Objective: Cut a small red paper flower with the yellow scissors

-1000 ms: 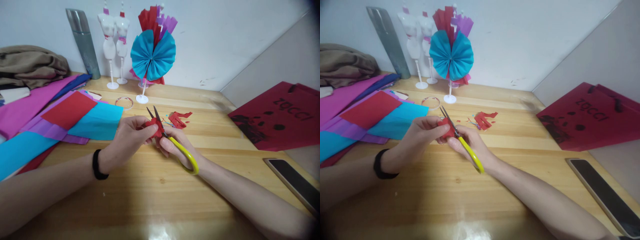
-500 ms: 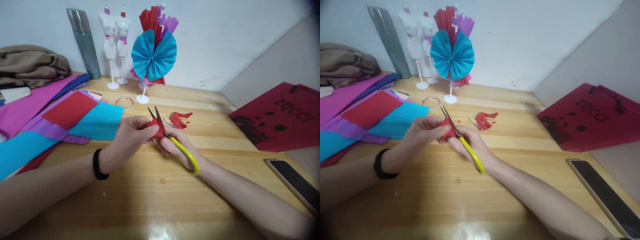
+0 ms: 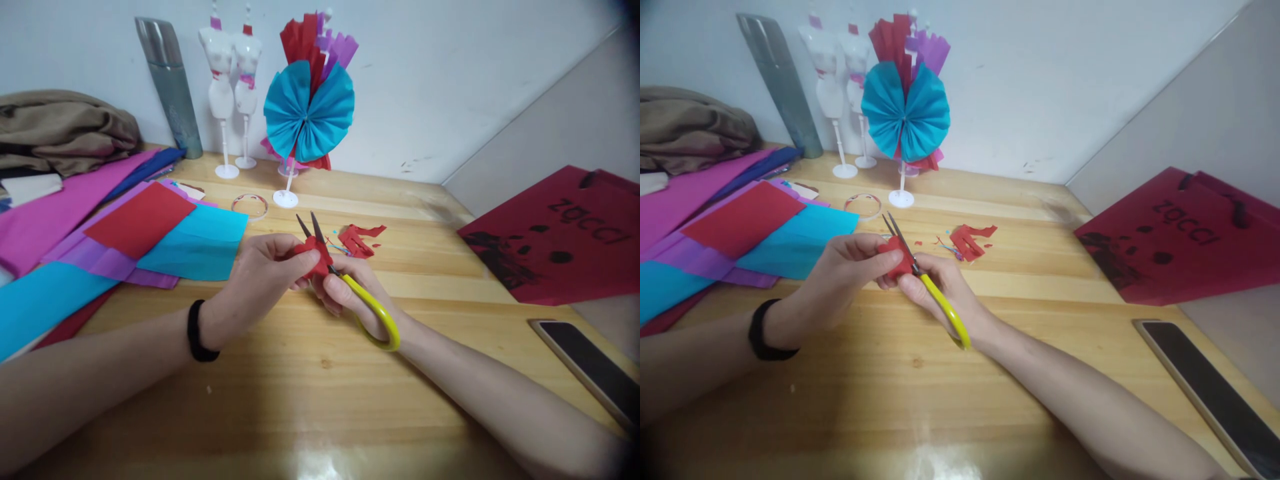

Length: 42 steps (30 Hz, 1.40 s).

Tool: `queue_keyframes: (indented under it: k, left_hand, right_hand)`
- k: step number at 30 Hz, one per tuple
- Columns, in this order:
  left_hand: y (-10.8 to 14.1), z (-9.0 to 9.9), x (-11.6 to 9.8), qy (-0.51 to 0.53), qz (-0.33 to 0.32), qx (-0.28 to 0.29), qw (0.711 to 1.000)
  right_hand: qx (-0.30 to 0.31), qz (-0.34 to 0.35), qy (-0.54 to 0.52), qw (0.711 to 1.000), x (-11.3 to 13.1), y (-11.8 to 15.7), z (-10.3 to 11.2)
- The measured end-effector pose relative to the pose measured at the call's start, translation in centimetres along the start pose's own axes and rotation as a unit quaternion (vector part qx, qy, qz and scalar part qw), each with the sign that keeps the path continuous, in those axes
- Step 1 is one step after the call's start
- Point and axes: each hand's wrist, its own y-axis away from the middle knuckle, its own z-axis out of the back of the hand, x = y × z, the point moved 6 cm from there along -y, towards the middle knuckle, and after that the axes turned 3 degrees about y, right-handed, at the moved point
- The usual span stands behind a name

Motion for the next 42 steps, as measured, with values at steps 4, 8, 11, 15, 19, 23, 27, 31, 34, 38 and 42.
queue_keyframes:
  k: [4,8,11,15,19,23,27,31,34,38,42]
  left_hand:
    - [0.00,-0.01,-0.01,0.000,0.002,0.002,1.000]
    - [-0.05,0.10,0.11,-0.002,0.001,-0.001,1.000]
    - [-0.06,0.14,0.18,-0.003,0.004,-0.001,1.000]
    - [0.01,0.06,0.07,-0.001,0.006,0.001,1.000]
    - [0.00,0.01,-0.10,0.003,0.019,-0.001,1.000]
    - [-0.22,0.12,-0.19,-0.006,0.043,0.008,0.999]
    - [-0.43,0.50,-0.45,-0.013,0.024,-0.010,1.000]
    - [-0.35,0.62,-0.66,0.004,-0.016,-0.035,0.999]
    - [-0.25,0.48,-0.63,0.023,-0.023,-0.037,0.999]
    - [-0.24,0.39,-0.49,0.030,-0.012,-0.035,0.999]
    - [-0.27,0.29,-0.41,0.031,-0.010,-0.029,0.999]
  right_hand:
    - [0.003,0.004,-0.011,1.000,0.18,-0.06,-0.13]
    - [0.006,0.015,-0.022,1.000,0.27,-0.08,-0.25]
    - [0.012,0.000,-0.033,0.999,0.18,0.05,-0.36]
    - [0.013,-0.020,-0.035,0.999,0.14,0.28,-0.38]
    - [0.011,-0.026,-0.031,0.999,0.01,0.26,-0.33]
    - [0.009,-0.008,-0.013,1.000,0.05,0.02,-0.27]
    - [0.002,-0.017,0.002,1.000,0.23,-0.01,-0.21]
    - [-0.001,-0.038,0.005,0.999,0.43,0.10,-0.24]
    - [-0.006,-0.041,-0.003,0.999,0.49,0.08,-0.24]
    - [-0.004,-0.034,-0.015,0.999,0.55,-0.03,-0.30]
    - [-0.003,-0.037,-0.004,0.999,0.24,-0.02,-0.22]
